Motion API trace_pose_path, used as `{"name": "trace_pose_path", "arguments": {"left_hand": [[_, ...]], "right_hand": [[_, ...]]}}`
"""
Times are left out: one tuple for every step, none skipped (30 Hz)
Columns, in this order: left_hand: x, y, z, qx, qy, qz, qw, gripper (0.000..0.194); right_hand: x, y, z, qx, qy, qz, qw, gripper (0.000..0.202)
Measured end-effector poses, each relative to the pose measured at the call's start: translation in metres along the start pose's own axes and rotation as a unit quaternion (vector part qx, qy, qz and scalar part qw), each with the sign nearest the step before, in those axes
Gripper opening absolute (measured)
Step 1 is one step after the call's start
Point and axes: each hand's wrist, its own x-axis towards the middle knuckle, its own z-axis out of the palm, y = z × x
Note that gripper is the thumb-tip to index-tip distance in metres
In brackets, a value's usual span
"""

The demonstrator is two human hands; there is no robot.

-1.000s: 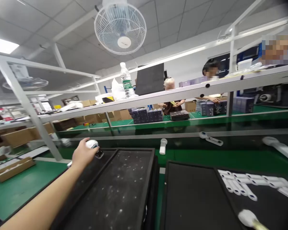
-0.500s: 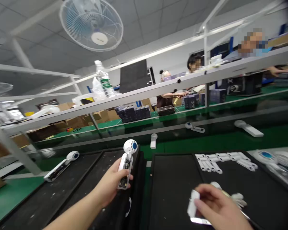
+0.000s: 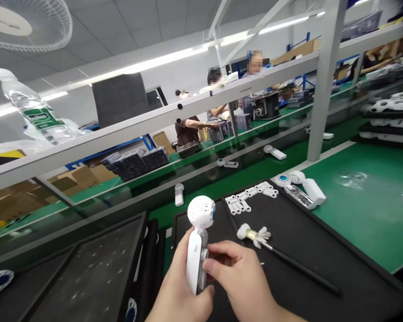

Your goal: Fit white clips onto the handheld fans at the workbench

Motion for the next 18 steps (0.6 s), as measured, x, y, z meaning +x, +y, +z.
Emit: {"name": "trace_pose_path", "arguments": {"left_hand": [[0.001,-0.001,0.001,-0.017,0.005,0.000,1.000,0.082],[0.003,-0.001,0.001,-0.036,0.002,-0.015,0.999,0.082],[0.004,-0.001,0.000,-0.062,-0.008,-0.036,0.997,0.083],[0.005,0.000,-0.002,-0.094,-0.024,-0.059,0.994,0.083],[0.006,0.002,-0.004,-0.127,-0.040,-0.076,0.988,0.083],[0.007,0.002,-0.007,-0.156,-0.051,-0.083,0.983,0.081],[0.007,0.003,-0.010,-0.181,-0.056,-0.079,0.979,0.077],[0.008,0.003,-0.013,-0.202,-0.055,-0.067,0.976,0.071],[0.009,0.002,-0.016,-0.217,-0.055,-0.056,0.973,0.065],[0.010,0.001,-0.019,-0.227,-0.057,-0.052,0.971,0.060],[0.011,-0.001,-0.020,-0.236,-0.062,-0.049,0.968,0.055],[0.012,-0.002,-0.021,-0.246,-0.066,-0.047,0.966,0.051],[0.014,-0.003,-0.022,-0.254,-0.070,-0.046,0.964,0.047],[0.015,-0.003,-0.022,-0.260,-0.073,-0.047,0.962,0.045],[0.016,-0.002,-0.021,-0.265,-0.074,-0.046,0.960,0.045],[0.016,0.000,-0.020,-0.270,-0.073,-0.044,0.959,0.045],[0.016,0.003,-0.018,-0.274,-0.076,-0.042,0.958,0.046],[0.016,0.007,-0.015,-0.278,-0.079,-0.041,0.956,0.046]], "right_hand": [[0.001,0.000,-0.008,-0.049,-0.023,-0.030,0.998,0.039],[0.003,0.000,-0.020,-0.124,-0.038,-0.065,0.989,0.042],[0.005,0.001,-0.035,-0.228,-0.038,-0.095,0.968,0.048],[0.009,0.003,-0.054,-0.355,-0.027,-0.109,0.928,0.057],[0.013,0.007,-0.075,-0.488,0.014,-0.109,0.866,0.068],[0.017,0.012,-0.097,-0.606,0.043,-0.082,0.790,0.071],[0.021,0.018,-0.118,-0.696,0.048,-0.030,0.715,0.065],[0.024,0.024,-0.136,-0.717,0.048,-0.008,0.695,0.051],[0.026,0.030,-0.151,-0.733,0.040,0.001,0.679,0.034],[0.026,0.034,-0.162,-0.740,0.027,0.007,0.673,0.024],[0.024,0.036,-0.168,-0.734,0.013,-0.001,0.679,0.024],[0.019,0.035,-0.170,-0.723,0.002,-0.019,0.691,0.028],[0.013,0.032,-0.168,-0.698,-0.004,-0.044,0.715,0.032],[0.006,0.028,-0.162,-0.659,-0.002,-0.078,0.748,0.034],[-0.003,0.024,-0.154,-0.607,0.013,-0.121,0.786,0.035],[-0.011,0.020,-0.143,-0.549,0.036,-0.165,0.818,0.036],[-0.018,0.017,-0.131,-0.499,0.060,-0.204,0.840,0.035],[-0.024,0.017,-0.118,-0.466,0.079,-0.232,0.850,0.034]]}}
